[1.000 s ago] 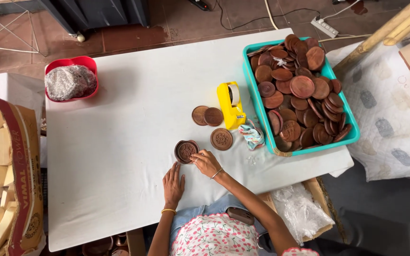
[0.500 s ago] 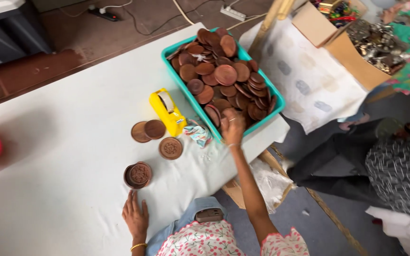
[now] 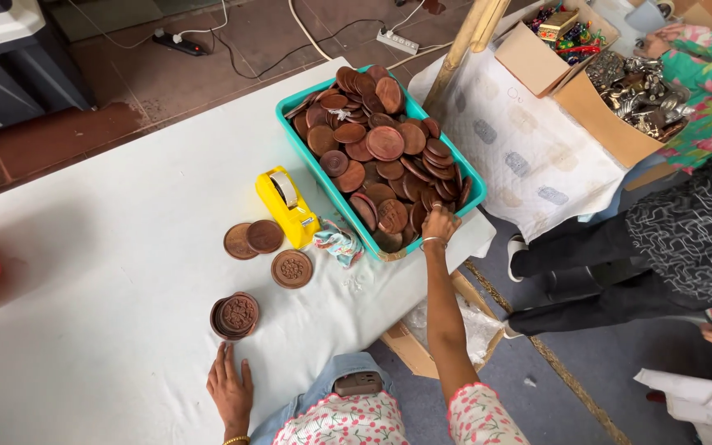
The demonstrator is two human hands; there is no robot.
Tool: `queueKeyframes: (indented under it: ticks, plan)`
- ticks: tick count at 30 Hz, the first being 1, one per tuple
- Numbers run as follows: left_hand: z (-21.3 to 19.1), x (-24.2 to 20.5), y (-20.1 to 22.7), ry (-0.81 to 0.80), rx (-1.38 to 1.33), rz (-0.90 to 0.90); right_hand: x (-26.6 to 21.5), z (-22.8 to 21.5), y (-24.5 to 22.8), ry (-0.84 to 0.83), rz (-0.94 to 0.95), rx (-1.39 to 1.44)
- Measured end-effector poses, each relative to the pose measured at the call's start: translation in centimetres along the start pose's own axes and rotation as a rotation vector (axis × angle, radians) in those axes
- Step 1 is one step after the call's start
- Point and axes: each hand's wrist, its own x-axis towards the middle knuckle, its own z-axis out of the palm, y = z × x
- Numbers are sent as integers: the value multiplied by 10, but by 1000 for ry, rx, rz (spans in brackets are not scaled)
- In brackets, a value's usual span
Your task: Cleaning and organizing small circular wooden objects with a cloth.
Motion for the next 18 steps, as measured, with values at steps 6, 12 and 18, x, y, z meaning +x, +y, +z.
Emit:
queueKeyframes:
  ticks: [6, 12, 18]
  plan:
    - [6, -2, -4, 14, 0, -10, -38, -25, -10, 279, -32, 489]
    - [0, 1, 1, 23, -22, -3, -31, 12, -1, 43, 195, 1285]
    - [3, 7, -5, 126, -239, -41, -55, -30, -34, 33, 80, 1464]
